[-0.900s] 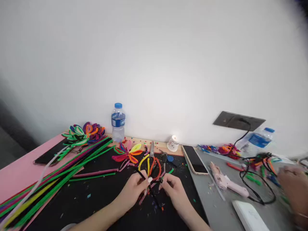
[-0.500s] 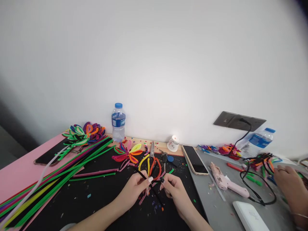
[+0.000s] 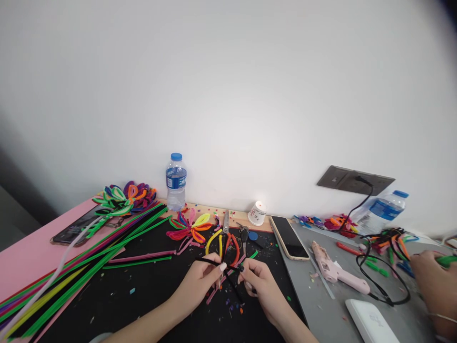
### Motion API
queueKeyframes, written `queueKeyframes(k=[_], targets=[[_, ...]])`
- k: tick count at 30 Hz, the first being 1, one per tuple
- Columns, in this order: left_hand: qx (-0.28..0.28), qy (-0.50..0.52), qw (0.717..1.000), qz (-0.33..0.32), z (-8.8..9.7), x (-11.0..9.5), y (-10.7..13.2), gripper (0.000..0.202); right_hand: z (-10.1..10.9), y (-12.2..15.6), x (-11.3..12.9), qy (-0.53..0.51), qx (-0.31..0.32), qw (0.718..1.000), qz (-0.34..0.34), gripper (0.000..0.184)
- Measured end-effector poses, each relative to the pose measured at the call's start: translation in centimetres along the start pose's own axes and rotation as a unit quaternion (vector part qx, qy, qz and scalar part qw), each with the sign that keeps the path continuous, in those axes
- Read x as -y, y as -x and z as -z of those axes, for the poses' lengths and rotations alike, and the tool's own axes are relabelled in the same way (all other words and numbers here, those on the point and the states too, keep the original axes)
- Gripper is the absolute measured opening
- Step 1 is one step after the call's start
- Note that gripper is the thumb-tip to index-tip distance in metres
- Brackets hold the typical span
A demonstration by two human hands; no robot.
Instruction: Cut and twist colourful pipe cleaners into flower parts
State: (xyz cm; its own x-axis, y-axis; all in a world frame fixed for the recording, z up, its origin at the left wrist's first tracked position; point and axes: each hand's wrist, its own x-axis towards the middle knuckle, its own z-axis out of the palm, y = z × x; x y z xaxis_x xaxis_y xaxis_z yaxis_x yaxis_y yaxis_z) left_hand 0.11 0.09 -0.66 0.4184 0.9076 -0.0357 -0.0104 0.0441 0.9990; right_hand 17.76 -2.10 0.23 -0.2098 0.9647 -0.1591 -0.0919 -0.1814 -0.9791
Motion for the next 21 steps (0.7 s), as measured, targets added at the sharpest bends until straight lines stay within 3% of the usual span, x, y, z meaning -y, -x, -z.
queueKeyframes(k=[13, 21], targets=[[-0.002, 0.012, 0.998, -0.055, 0.07, -0.54, 0.30, 0.024, -0.45, 0.15, 0.42, -0.035, 0.008, 0.999, -0.030, 0.026], [-0.008, 0.084, 0.996, -0.018, -0.25, -0.60, 0.15, 0.021, -0.51, 0.20, 0.44, -0.046, 0.006, 0.997, -0.054, 0.026]])
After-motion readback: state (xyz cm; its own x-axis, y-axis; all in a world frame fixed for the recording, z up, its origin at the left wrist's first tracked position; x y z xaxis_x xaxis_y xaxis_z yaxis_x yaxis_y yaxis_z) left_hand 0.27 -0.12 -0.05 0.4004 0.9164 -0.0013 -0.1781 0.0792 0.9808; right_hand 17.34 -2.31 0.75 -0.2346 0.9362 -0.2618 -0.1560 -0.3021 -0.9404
